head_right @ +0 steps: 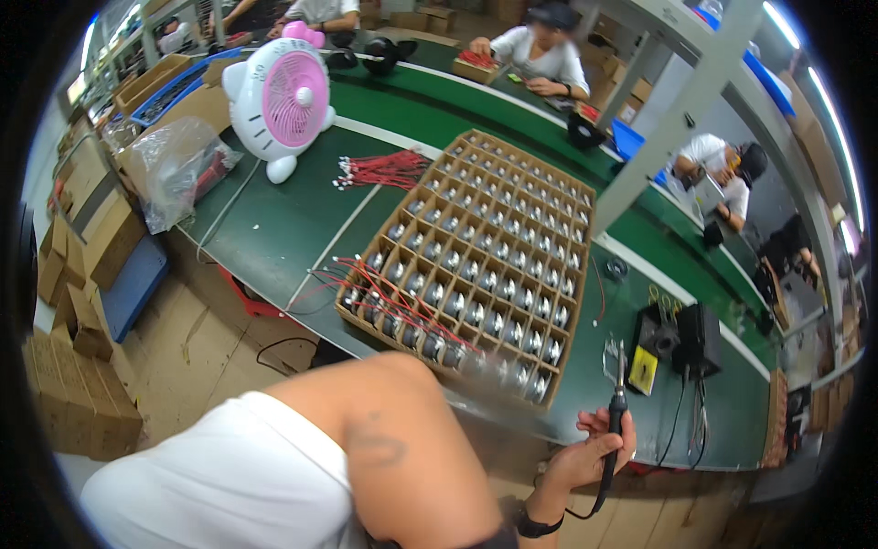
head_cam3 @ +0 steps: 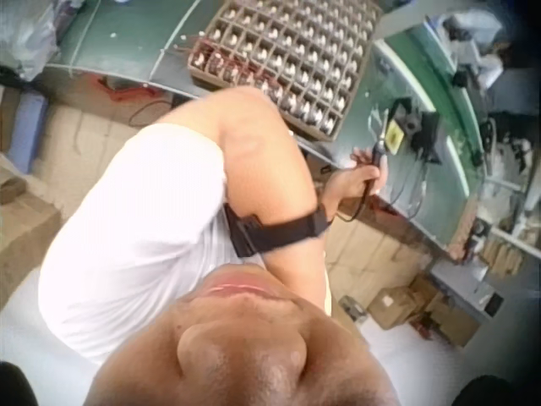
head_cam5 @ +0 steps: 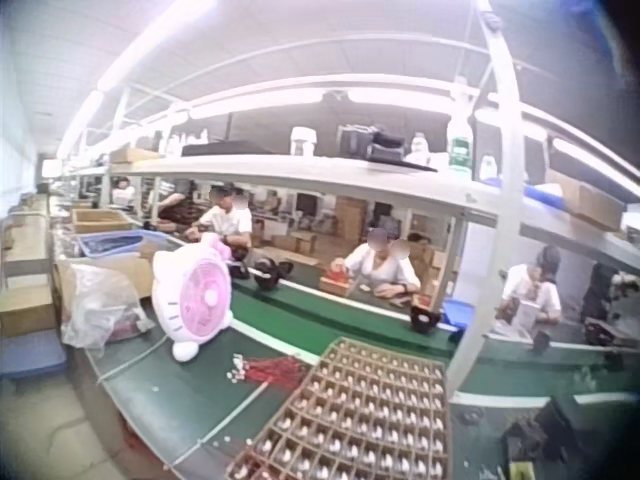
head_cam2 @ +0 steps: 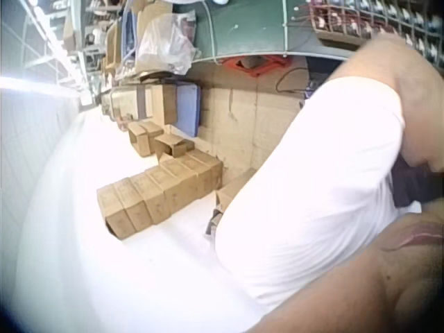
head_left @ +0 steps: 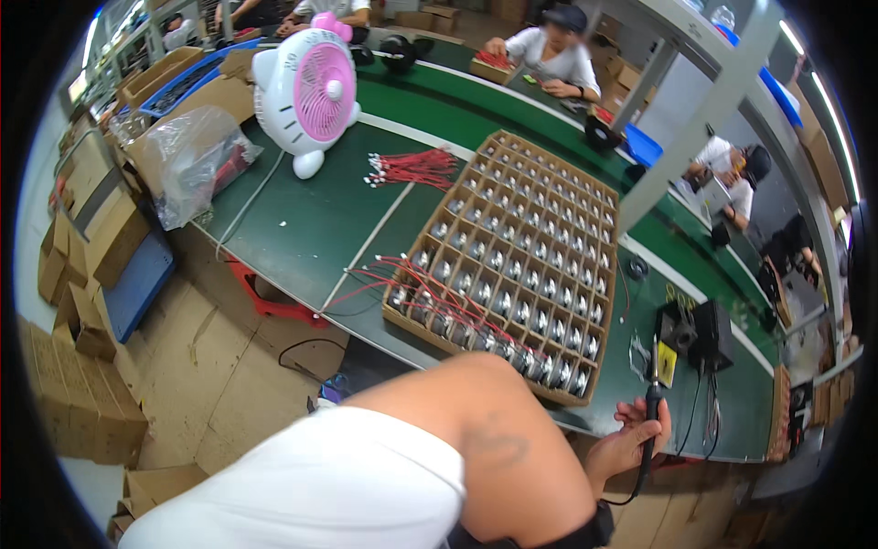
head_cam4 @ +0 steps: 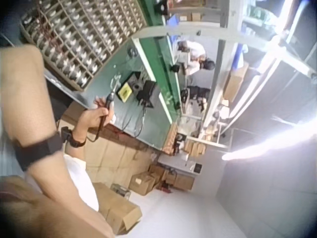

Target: Soldering red and black electrical wires onto the terminals of small circular speakers.

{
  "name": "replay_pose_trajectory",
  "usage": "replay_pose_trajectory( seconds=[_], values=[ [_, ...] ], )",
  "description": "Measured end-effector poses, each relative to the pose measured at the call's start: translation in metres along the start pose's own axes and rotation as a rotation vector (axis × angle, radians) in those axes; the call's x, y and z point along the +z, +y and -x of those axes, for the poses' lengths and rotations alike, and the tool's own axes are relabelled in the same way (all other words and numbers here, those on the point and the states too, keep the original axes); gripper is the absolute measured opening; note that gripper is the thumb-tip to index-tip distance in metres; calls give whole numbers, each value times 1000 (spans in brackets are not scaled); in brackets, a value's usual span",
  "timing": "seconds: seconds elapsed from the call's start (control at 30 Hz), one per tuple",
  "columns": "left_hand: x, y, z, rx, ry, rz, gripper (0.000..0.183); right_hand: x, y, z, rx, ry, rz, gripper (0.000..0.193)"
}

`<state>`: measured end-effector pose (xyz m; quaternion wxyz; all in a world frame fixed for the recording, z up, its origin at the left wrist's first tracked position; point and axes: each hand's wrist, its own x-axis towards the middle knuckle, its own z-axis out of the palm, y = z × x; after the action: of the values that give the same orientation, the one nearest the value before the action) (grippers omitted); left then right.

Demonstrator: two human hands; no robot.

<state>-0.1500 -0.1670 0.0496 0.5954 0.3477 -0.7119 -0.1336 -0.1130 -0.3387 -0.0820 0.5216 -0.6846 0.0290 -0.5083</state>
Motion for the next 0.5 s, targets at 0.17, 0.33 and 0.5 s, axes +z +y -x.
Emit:
replay_pose_trajectory(
  seconds=[0.17,0.33,0.5],
  values=[
    [-27,12,-2,8,184,-168,26,18,16,-14,124,30,-81,60],
    [-58,58,21,29,452,-409,33,27,25,-16,152,-2,-48,62],
    [-98,157,48,-20,746,-716,41,21,21,-20,10,-244,-155,56]
  ],
)
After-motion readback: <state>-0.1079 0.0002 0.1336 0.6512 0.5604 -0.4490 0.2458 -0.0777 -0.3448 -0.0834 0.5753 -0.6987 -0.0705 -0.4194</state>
